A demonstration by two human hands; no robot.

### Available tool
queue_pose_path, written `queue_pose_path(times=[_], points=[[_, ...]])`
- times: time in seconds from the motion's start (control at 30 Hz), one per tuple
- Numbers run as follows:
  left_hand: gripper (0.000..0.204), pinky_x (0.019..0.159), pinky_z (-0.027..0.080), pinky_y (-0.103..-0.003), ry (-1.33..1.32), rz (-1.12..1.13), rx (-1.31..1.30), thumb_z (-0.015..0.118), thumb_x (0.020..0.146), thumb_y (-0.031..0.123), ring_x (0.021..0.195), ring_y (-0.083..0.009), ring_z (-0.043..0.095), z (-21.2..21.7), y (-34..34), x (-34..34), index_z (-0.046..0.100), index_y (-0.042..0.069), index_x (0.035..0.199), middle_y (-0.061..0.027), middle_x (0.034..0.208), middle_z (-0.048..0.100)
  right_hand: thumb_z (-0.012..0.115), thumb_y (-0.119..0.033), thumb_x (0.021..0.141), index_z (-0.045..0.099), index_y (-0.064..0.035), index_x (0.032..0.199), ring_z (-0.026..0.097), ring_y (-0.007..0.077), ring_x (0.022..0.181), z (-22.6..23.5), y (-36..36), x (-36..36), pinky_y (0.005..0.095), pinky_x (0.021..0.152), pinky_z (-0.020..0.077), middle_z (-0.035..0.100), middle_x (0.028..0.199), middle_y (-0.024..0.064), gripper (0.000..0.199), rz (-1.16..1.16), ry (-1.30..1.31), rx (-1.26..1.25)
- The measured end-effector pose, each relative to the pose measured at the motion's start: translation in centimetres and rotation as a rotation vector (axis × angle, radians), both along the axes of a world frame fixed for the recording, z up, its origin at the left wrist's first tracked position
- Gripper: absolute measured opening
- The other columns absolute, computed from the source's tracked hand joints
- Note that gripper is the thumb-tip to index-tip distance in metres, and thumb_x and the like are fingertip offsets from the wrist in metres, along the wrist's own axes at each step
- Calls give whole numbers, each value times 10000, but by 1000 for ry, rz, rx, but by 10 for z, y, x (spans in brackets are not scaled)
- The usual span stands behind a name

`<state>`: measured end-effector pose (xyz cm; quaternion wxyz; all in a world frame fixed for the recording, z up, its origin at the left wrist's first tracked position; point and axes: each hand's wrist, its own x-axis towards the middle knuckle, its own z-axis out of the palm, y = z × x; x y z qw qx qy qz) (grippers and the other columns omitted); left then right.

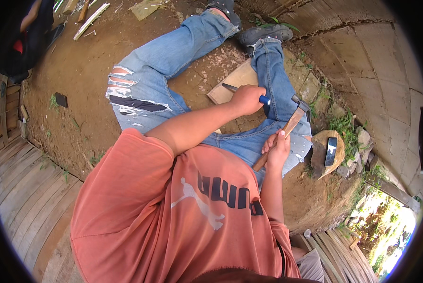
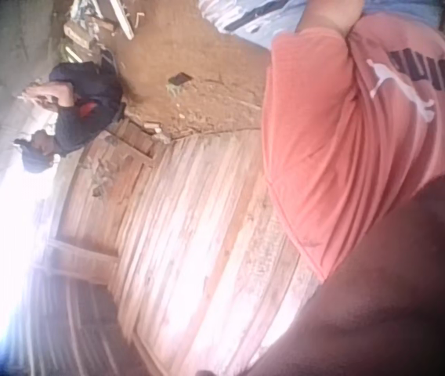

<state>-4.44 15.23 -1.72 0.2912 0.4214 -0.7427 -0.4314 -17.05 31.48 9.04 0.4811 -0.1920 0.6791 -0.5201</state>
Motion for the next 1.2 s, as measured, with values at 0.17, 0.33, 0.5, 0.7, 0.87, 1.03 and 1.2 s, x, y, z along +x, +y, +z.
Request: queue_pose_path(times=[0.17,0.33,0.5,0.7,0.87,1.03,1.2], points=[[141,764,547,-517,39,9,-31,795,854,142,877,-417,715,2,-2,3,686,61,892,-170,868,731,485,-358,1180,486,-98,1122,473,137,499,-3,1,0,303,443,421,488,697,33,266,16,16,21],[143,765,552,-509,57,10,-27,797,860,141,886,-418,720,3,-5,5,687,56,895,-174,876,735,483,-359,1180,485,-97,1117,471,132,502,-3,0,1,301,444,419,485,698,34,269,31,13,26],[151,738,543,-502,52,52,54,780,888,162,856,-416,718,4,-8,2,678,51,877,-185,843,720,481,-353,1179,485,-96,1107,468,129,502,0,0,1,299,443,416,484,701,32,266,22,6,23],[174,700,514,-495,84,97,114,755,909,193,808,-418,697,4,-17,3,668,50,863,-193,816,700,493,-301,1173,493,-82,1114,470,118,521,19,-9,13,293,455,417,487,705,23,227,67,167,14],[173,707,511,-499,78,82,159,755,903,199,814,-422,696,6,-18,4,668,54,864,-205,815,694,539,-234,1153,536,-37,1105,512,102,594,10,-8,11,292,529,436,545,736,12,203,273,556,98],[152,773,555,-522,39,63,174,781,859,199,896,-421,724,4,-17,7,699,82,913,-187,874,735,560,-244,1158,514,-68,1071,452,53,542,15,-10,14,239,459,371,494,705,-29,202,255,490,87],[133,758,538,-513,67,79,137,747,889,185,875,-440,706,2,-19,7,685,68,897,-199,865,720,562,-229,1142,592,-16,1087,542,117,634,26,-6,9,329,581,456,569,743,21,221,333,612,157]])
